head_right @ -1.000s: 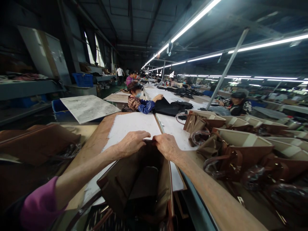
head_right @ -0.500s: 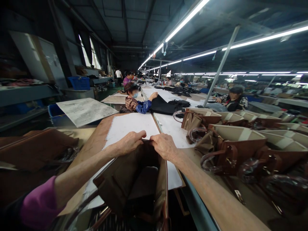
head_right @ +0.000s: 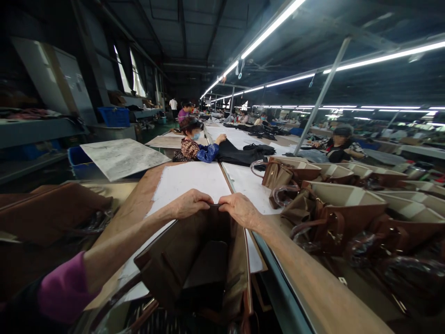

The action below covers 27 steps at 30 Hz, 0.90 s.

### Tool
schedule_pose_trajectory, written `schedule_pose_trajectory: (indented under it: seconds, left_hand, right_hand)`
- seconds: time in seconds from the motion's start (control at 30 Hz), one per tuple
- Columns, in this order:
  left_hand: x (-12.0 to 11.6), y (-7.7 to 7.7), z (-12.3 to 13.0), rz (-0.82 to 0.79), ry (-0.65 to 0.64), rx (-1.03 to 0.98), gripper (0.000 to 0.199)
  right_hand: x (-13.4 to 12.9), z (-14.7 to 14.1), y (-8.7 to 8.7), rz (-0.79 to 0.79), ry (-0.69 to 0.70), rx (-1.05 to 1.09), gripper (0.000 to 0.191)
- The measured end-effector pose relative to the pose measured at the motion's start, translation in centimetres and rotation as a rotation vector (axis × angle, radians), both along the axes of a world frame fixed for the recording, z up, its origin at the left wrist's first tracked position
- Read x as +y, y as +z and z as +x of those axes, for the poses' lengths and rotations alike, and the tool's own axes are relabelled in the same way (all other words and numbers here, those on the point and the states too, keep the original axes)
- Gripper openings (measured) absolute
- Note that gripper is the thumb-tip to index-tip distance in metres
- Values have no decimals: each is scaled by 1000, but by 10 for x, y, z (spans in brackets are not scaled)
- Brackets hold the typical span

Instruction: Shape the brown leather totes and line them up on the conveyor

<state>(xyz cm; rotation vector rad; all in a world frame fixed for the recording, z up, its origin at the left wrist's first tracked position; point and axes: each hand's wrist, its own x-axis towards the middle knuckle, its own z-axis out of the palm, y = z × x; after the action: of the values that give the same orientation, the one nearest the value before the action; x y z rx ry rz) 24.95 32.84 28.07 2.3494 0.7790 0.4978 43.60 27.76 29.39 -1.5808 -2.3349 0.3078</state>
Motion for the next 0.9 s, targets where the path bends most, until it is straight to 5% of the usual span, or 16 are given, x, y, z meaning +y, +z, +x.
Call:
schedule_pose_trajectory:
  seconds: [0.47, 0.9]
  left_hand:
    - [0, -3, 2, 14, 2, -71, 21]
    - [-5, 3, 10, 192, 67, 90, 19]
  right_hand:
    - [0, -7, 2, 136, -11, -364, 32]
    - [-1, -5, 0, 110, -18, -306, 30]
